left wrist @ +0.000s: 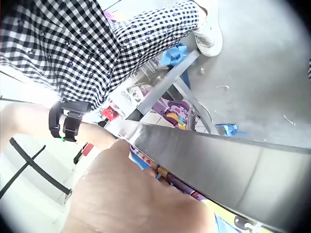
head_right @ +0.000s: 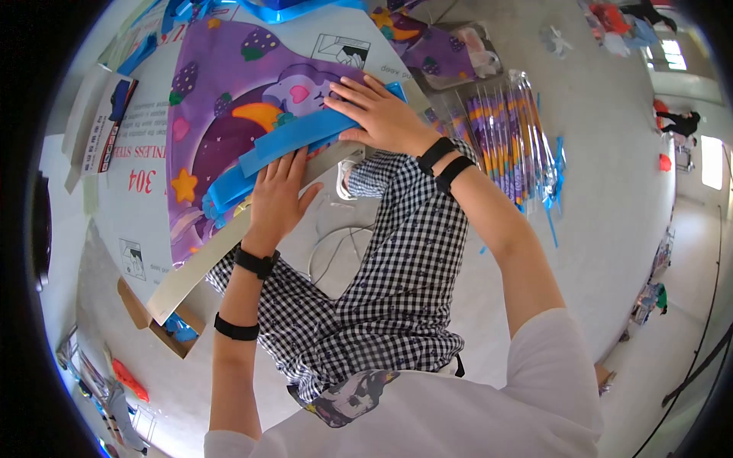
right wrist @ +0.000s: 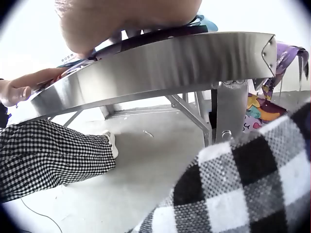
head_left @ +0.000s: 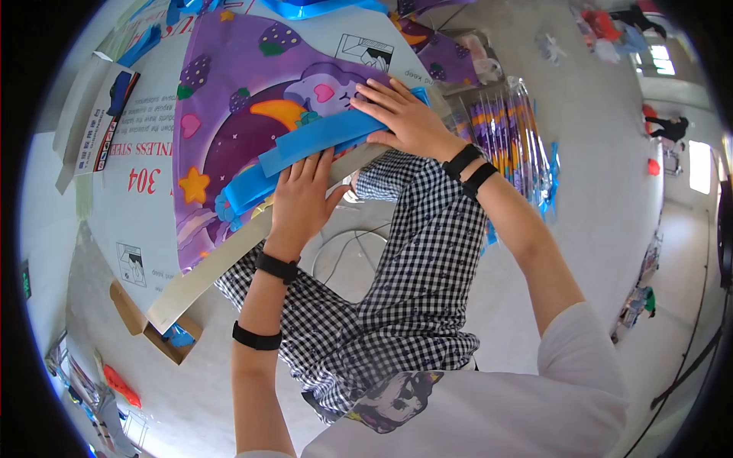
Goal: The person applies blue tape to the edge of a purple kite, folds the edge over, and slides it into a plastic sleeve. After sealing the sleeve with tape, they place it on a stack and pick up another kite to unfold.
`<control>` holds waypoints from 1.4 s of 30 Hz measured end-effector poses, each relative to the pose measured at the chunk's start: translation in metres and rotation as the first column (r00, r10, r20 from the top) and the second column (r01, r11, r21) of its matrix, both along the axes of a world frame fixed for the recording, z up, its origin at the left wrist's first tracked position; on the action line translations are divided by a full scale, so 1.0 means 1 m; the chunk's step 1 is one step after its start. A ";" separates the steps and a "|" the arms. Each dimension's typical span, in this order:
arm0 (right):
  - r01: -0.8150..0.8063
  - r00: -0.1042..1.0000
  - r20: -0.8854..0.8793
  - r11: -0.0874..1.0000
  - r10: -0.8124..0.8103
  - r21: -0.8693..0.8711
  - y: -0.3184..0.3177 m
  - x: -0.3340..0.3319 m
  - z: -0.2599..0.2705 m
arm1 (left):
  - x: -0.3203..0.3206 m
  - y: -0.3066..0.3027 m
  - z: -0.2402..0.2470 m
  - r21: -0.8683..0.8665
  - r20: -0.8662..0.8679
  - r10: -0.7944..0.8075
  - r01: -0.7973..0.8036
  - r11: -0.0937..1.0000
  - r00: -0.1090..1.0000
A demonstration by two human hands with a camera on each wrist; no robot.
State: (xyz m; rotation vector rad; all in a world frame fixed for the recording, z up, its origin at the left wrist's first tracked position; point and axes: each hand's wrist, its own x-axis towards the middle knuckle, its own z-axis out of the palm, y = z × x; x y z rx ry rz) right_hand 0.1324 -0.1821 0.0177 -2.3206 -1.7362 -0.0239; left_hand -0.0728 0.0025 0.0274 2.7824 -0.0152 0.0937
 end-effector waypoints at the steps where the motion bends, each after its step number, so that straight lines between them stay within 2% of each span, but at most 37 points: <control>1: -0.015 1.000 -0.008 1.000 0.015 0.005 -0.001 0.000 0.001 | 0.000 0.001 -0.001 -0.006 0.005 -0.001 0.001 1.000 1.000; 4: -0.047 0.998 -0.037 0.999 0.047 -0.002 0.000 -0.003 0.003 | -0.001 0.002 -0.001 -0.139 0.060 0.051 -0.042 0.989 0.997; 7: -0.061 0.997 -0.044 0.998 0.060 -0.033 0.001 -0.002 0.001 | -0.007 0.006 0.002 -0.196 0.302 0.032 0.029 0.980 0.953; 11: -0.079 0.994 -0.080 0.996 0.076 -0.029 0.002 0.000 0.002 | 0.000 0.005 0.021 -0.077 0.355 0.011 0.018 0.997 0.935; 15: -0.109 0.991 -0.082 0.993 0.106 -0.039 0.002 0.004 0.005 | 0.015 0.019 0.010 0.082 0.232 -0.022 0.003 0.997 0.973; 18: -0.132 0.989 -0.062 0.991 0.131 -0.007 -0.001 0.003 0.015 | 0.016 0.016 -0.002 0.089 0.163 0.002 -0.017 0.996 0.987; 21: -0.237 0.971 -0.012 0.967 0.239 0.094 -0.005 0.002 0.014 | 0.019 0.011 -0.010 0.244 0.206 -0.032 -0.020 0.970 0.978; 24: -0.256 0.967 0.040 0.960 0.253 0.117 -0.008 0.001 0.021 | 0.026 0.004 -0.008 0.425 0.135 -0.068 0.004 0.905 0.988; 27: -0.236 0.971 0.046 0.968 0.233 0.080 -0.007 0.000 0.025 | 0.036 -0.010 -0.006 0.451 -0.024 0.054 -0.037 0.892 0.998; 28: -0.164 0.979 -0.107 0.982 0.174 0.093 -0.004 -0.006 0.016 | 0.039 -0.009 -0.002 0.510 -0.380 0.036 0.177 0.841 0.924; 29: -0.158 0.985 -0.034 0.968 0.168 0.193 -0.002 -0.005 0.003 | 0.029 0.002 -0.047 0.628 0.019 -0.088 0.056 0.777 0.996; 30: -0.217 0.975 0.013 0.944 0.221 0.247 -0.005 -0.005 0.010 | 0.031 0.009 -0.062 0.597 -0.030 -0.148 0.137 0.790 0.988; 31: -0.214 0.976 0.070 0.962 0.205 0.170 -0.008 -0.001 0.010 | 0.054 0.004 -0.047 -0.034 -0.257 0.182 -0.197 0.980 0.949; 32: -0.250 0.968 0.096 0.943 0.234 0.219 -0.008 -0.001 0.014 | 0.051 -0.005 -0.004 0.133 -0.343 0.148 -0.108 0.985 0.928; 33: -0.229 0.971 0.125 0.947 0.205 0.226 -0.006 -0.003 0.010 | 0.038 0.016 -0.056 0.362 0.137 -0.027 -0.024 0.932 0.990; 38: -0.225 0.969 0.172 0.923 0.178 0.313 0.000 -0.003 -0.002 | 0.036 0.018 -0.028 0.292 0.025 -0.011 0.003 0.957 1.000; 42: -0.238 0.961 0.209 0.930 0.183 0.280 0.005 0.002 -0.008 | 0.033 0.020 -0.021 0.262 -0.016 -0.036 0.039 0.964 0.999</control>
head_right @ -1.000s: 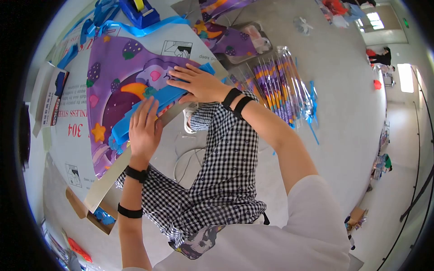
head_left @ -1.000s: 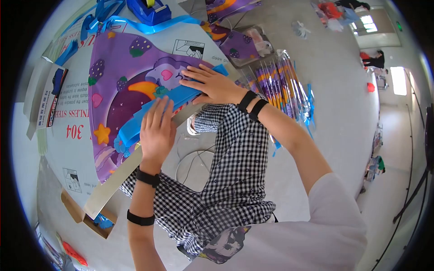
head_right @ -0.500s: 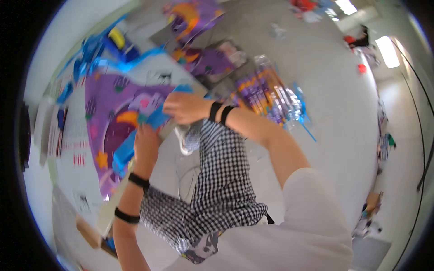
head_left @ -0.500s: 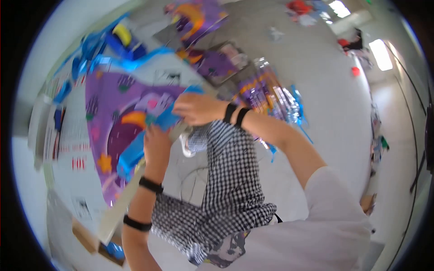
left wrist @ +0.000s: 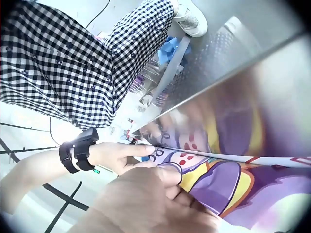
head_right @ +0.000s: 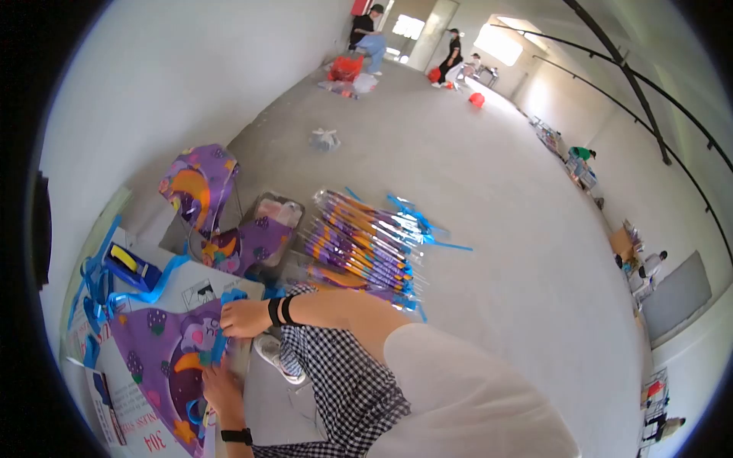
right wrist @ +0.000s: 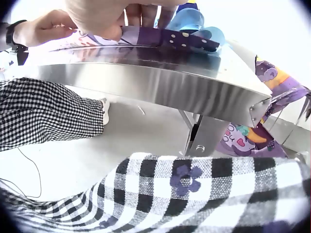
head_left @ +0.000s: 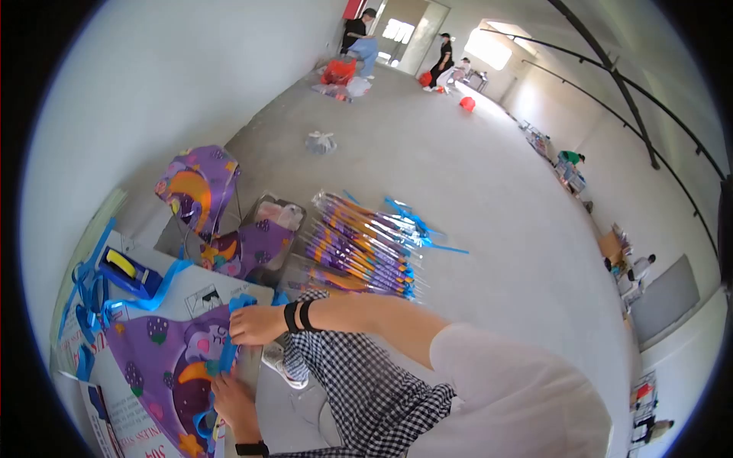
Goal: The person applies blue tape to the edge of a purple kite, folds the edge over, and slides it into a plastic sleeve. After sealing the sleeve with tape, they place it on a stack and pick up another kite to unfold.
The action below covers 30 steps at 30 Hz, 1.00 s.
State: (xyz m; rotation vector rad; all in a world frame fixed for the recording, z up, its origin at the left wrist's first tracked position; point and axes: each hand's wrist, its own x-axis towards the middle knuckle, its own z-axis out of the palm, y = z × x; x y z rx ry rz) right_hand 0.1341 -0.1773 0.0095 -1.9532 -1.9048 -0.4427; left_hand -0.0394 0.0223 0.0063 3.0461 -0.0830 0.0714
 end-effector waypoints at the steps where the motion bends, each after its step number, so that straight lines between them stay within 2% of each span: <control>1: 0.003 1.000 -0.006 1.000 -0.003 -0.022 -0.004 0.001 0.004 | -0.003 0.001 -0.003 -0.001 0.081 -0.018 0.018 1.000 0.997; 3: -0.007 0.999 -0.039 1.000 0.007 0.000 -0.004 -0.002 0.007 | -0.010 0.008 -0.014 0.026 0.216 -0.052 0.048 0.999 0.975; 4: 0.008 1.000 0.004 0.998 -0.008 -0.056 -0.005 -0.002 0.011 | -0.009 0.006 -0.008 0.036 0.202 -0.053 0.046 0.998 0.978; 5: -0.038 0.999 -0.007 0.999 0.039 0.028 -0.007 -0.002 0.014 | -0.022 0.011 -0.006 0.050 0.167 -0.041 0.033 0.998 0.985; 6: -0.078 0.993 -0.099 0.994 0.070 -0.077 0.021 -0.038 0.008 | -0.063 0.030 -0.016 0.005 0.017 0.065 -0.065 0.998 0.998; 7: -0.081 0.996 -0.041 0.997 0.081 0.001 -0.008 -0.004 0.023 | -0.042 0.016 0.011 0.039 0.147 -0.055 0.050 0.998 0.988; 8: -0.024 0.998 -0.059 0.998 0.021 -0.059 -0.014 -0.007 0.022 | -0.049 0.016 0.017 -0.024 0.093 0.003 -0.001 1.000 0.996; 10: -0.021 0.999 -0.038 0.990 0.016 -0.142 -0.018 -0.010 0.023 | -0.066 0.022 0.015 -0.095 0.128 0.036 -0.023 0.995 0.991; 11: -0.030 0.991 -0.134 0.994 0.015 -0.105 -0.018 -0.015 0.023 | -0.075 0.025 0.018 -0.066 0.168 0.011 0.000 0.998 0.986; 13: -0.037 0.985 -0.172 0.985 0.008 -0.167 -0.021 -0.018 0.035 | -0.086 0.028 0.028 -0.070 0.216 -0.009 0.025 0.997 0.976; 17: -0.052 0.991 -0.133 0.979 0.026 -0.198 -0.023 -0.015 0.034 | -0.102 0.032 0.039 -0.143 0.238 0.036 -0.002 0.990 0.971; 21: -0.088 0.981 -0.192 0.959 0.035 -0.271 -0.021 -0.006 0.034 | -0.105 0.035 0.043 -0.217 0.284 0.113 -0.051 0.975 0.952; 22: -0.047 0.961 -0.275 0.956 -0.036 -0.289 -0.020 -0.006 0.038 | -0.104 0.036 0.045 -0.231 0.276 0.130 -0.065 0.971 0.952; 25: -0.033 0.926 -0.365 0.947 -0.090 -0.318 -0.013 0.004 0.036 | -0.103 0.042 0.047 -0.302 0.218 0.205 -0.134 0.944 0.954; 30: -0.050 0.772 -0.569 0.866 -0.282 -0.497 0.010 0.022 0.043 | -0.091 0.055 0.045 -0.507 0.039 0.393 -0.320 0.800 0.919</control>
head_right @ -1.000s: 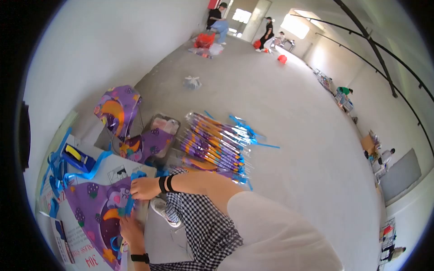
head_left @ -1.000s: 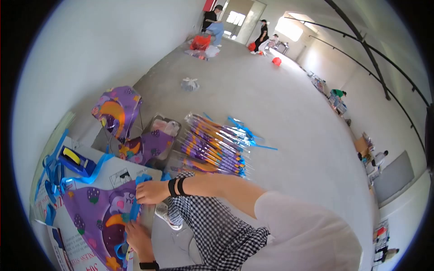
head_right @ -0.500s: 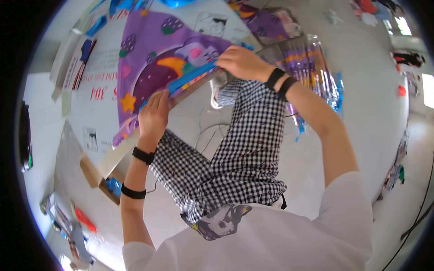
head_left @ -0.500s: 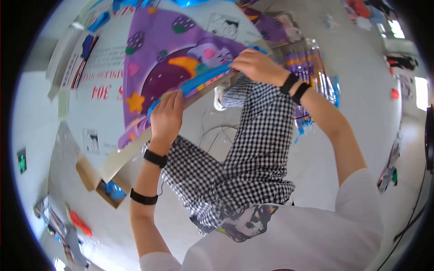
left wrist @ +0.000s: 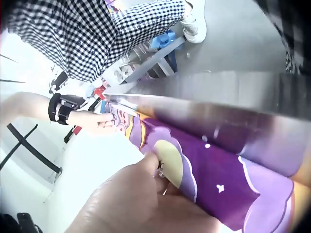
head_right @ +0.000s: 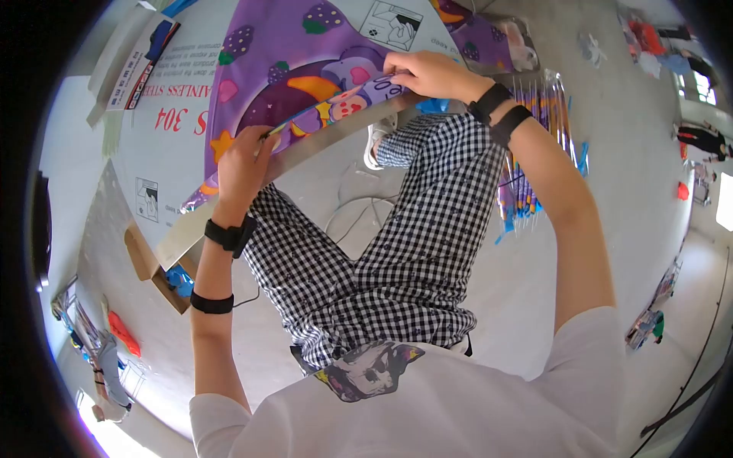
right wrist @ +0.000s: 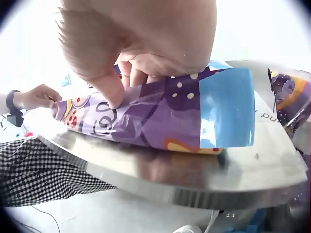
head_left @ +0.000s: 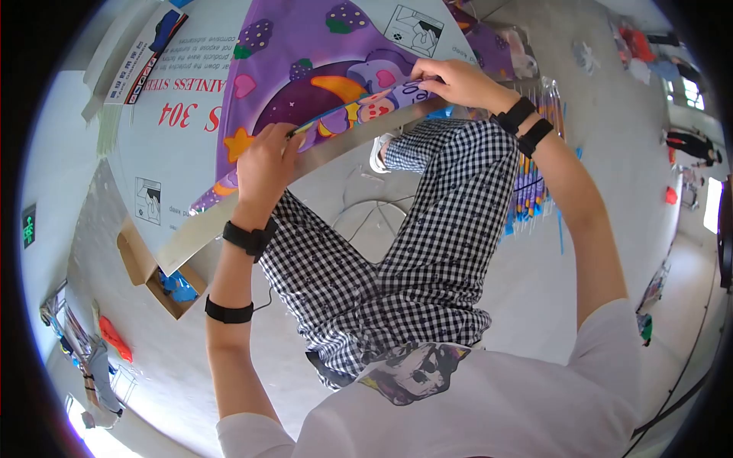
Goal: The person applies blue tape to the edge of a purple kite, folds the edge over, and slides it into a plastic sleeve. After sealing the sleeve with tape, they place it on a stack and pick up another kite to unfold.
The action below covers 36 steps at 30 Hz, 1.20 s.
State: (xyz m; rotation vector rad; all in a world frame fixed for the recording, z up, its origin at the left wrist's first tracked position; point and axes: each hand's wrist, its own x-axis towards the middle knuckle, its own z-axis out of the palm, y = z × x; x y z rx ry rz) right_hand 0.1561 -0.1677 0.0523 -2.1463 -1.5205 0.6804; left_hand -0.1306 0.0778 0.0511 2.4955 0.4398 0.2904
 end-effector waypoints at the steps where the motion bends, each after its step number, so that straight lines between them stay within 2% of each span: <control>1: 0.008 0.999 -0.046 0.999 -0.010 -0.037 0.006 0.004 0.001 | 0.003 0.004 0.001 -0.028 -0.031 0.022 -0.023 0.999 0.999; 3: -0.027 0.998 -0.067 0.995 0.021 -0.095 0.014 0.011 0.003 | 0.008 0.012 0.003 -0.082 -0.094 0.064 -0.072 0.994 0.993; 5: -0.055 0.995 -0.093 0.987 0.041 -0.151 0.021 0.014 0.008 | 0.009 0.024 -0.003 -0.077 -0.053 0.039 -0.043 0.996 0.998; 8: -0.102 0.995 -0.014 0.993 0.101 -0.059 0.021 0.019 -0.003 | 0.010 0.031 -0.006 -0.049 -0.029 0.040 -0.041 0.998 0.999; 11: 0.032 0.995 -0.094 0.999 -0.030 0.022 0.019 0.015 -0.010 | 0.013 0.029 -0.010 -0.108 -0.021 0.098 -0.099 0.989 0.995; 14: 0.078 0.997 -0.026 0.997 -0.077 0.028 0.018 0.010 -0.005 | 0.012 0.027 -0.006 -0.115 -0.060 0.145 -0.151 0.982 0.988; 17: -0.045 0.955 0.296 0.975 -0.022 0.217 0.016 0.008 -0.008 | 0.013 0.023 -0.016 -0.056 -0.012 0.161 -0.161 0.985 0.987; 18: -0.013 0.916 0.390 0.966 -0.092 0.260 0.014 0.003 -0.009 | 0.014 0.024 -0.020 -0.030 0.026 0.165 -0.164 0.986 0.986; 21: 0.036 0.828 0.514 0.936 -0.225 0.350 0.011 -0.018 -0.008 | 0.014 0.017 -0.015 0.016 0.023 0.201 -0.201 0.979 0.979; 23: 0.094 0.850 0.458 0.931 -0.259 0.353 0.011 -0.044 -0.011 | 0.013 0.015 -0.013 -0.012 0.015 0.202 -0.202 0.979 0.979; 28: 0.075 0.868 0.451 0.953 -0.208 0.294 0.019 -0.094 -0.024 | 0.015 0.016 -0.011 -0.053 -0.014 0.192 -0.192 0.980 0.981; 33: 0.096 0.848 0.493 0.971 -0.196 0.221 0.019 -0.112 -0.039 | 0.015 0.021 -0.010 -0.061 -0.049 0.183 -0.186 0.981 0.982; 36: 0.100 0.839 0.509 0.974 -0.193 0.205 0.020 -0.114 -0.042 | 0.016 0.021 -0.019 -0.050 0.054 0.211 -0.209 0.977 0.976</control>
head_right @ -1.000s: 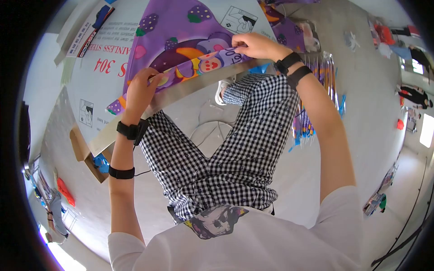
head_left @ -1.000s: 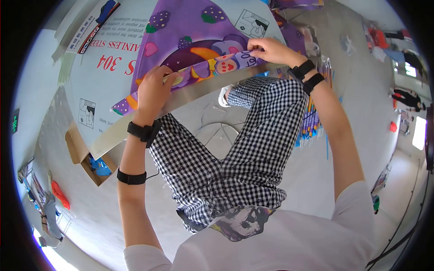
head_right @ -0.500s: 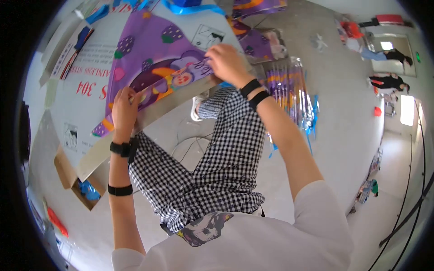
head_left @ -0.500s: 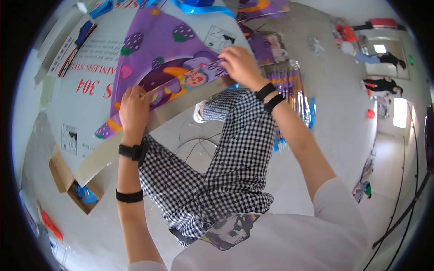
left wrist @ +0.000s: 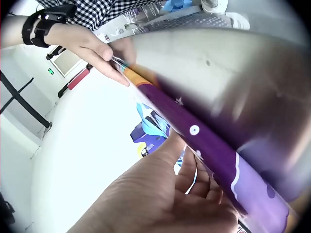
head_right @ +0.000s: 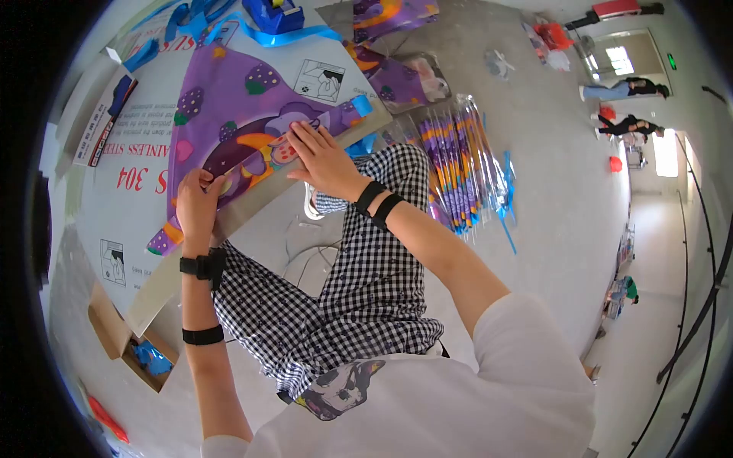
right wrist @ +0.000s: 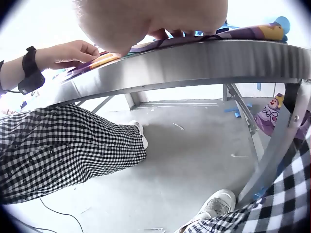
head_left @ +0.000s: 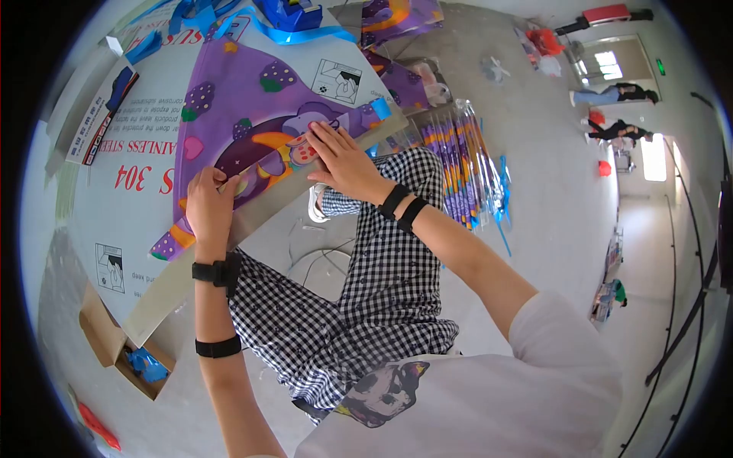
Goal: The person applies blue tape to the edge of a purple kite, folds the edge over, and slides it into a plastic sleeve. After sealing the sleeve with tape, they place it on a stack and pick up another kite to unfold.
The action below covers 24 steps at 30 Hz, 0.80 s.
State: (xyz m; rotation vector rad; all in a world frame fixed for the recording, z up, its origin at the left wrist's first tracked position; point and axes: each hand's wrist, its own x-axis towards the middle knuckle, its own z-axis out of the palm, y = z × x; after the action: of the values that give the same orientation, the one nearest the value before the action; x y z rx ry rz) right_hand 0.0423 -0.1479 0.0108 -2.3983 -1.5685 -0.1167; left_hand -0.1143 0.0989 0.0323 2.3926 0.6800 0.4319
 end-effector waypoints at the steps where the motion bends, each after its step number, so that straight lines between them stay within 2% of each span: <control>1: -0.002 1.000 -0.012 1.000 0.002 -0.003 0.001 0.001 0.001 | 0.001 0.001 0.000 0.048 -0.015 0.011 -0.010 0.999 1.000; 3: -0.008 0.999 -0.049 1.000 0.007 -0.006 -0.001 0.002 0.002 | 0.001 -0.003 0.002 0.145 -0.057 0.037 -0.028 0.989 0.998; 7: -0.013 0.998 -0.061 0.999 0.010 -0.043 0.002 0.004 0.003 | -0.009 -0.001 -0.004 0.139 0.097 0.053 -0.066 0.988 0.994; 9: -0.005 0.998 -0.065 1.000 0.004 -0.023 0.002 0.005 -0.002 | -0.021 -0.005 -0.008 0.263 0.126 0.073 -0.105 0.959 0.989; 10: 0.004 0.999 -0.052 1.000 -0.005 -0.023 0.002 0.004 -0.003 | -0.027 -0.010 -0.007 0.291 0.184 0.057 -0.110 0.950 0.981; 11: -0.005 0.999 -0.047 1.000 0.004 -0.017 0.001 0.003 -0.004 | -0.034 -0.014 -0.008 0.289 0.196 -0.018 -0.040 0.957 0.980; 12: -0.009 0.999 -0.036 1.000 0.009 -0.013 0.000 0.004 -0.003 | -0.040 -0.022 -0.012 0.241 0.163 -0.076 0.035 0.970 0.984; 13: -0.010 1.000 -0.021 1.000 0.010 -0.011 0.001 0.004 -0.004 | -0.048 -0.027 -0.013 0.323 0.043 -0.150 0.129 0.938 0.988; 15: -0.015 1.000 -0.010 1.000 0.015 -0.007 0.002 0.004 -0.006 | -0.059 -0.033 -0.015 0.351 -0.118 -0.183 0.213 0.912 0.976; 17: -0.016 1.000 -0.001 1.000 0.016 -0.015 0.000 0.005 -0.007 | -0.065 -0.030 -0.017 0.374 -0.195 -0.202 0.264 0.889 0.960; 19: -0.008 1.000 0.008 1.000 0.008 -0.025 0.000 0.006 -0.010 | -0.067 -0.026 -0.013 0.372 -0.261 -0.220 0.308 0.876 0.940; 21: -0.053 0.994 -0.099 0.998 0.050 -0.034 0.000 -0.012 -0.019 | -0.065 -0.023 -0.002 0.361 -0.300 -0.247 0.349 0.865 0.921; 22: -0.021 0.997 -0.071 1.000 0.020 -0.014 -0.002 0.009 -0.009 | -0.046 -0.015 -0.008 0.396 -0.257 -0.301 0.385 0.834 0.918; 24: 0.004 0.997 -0.083 1.000 -0.005 -0.016 -0.003 0.004 -0.002 | -0.045 -0.011 -0.013 0.456 -0.282 -0.385 0.475 0.752 0.879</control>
State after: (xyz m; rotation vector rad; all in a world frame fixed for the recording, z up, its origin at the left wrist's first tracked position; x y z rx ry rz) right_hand 0.0466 -0.1512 0.0084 -2.3866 -1.5328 -0.0054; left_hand -0.1591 0.0882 0.0196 3.0161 0.0409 0.2212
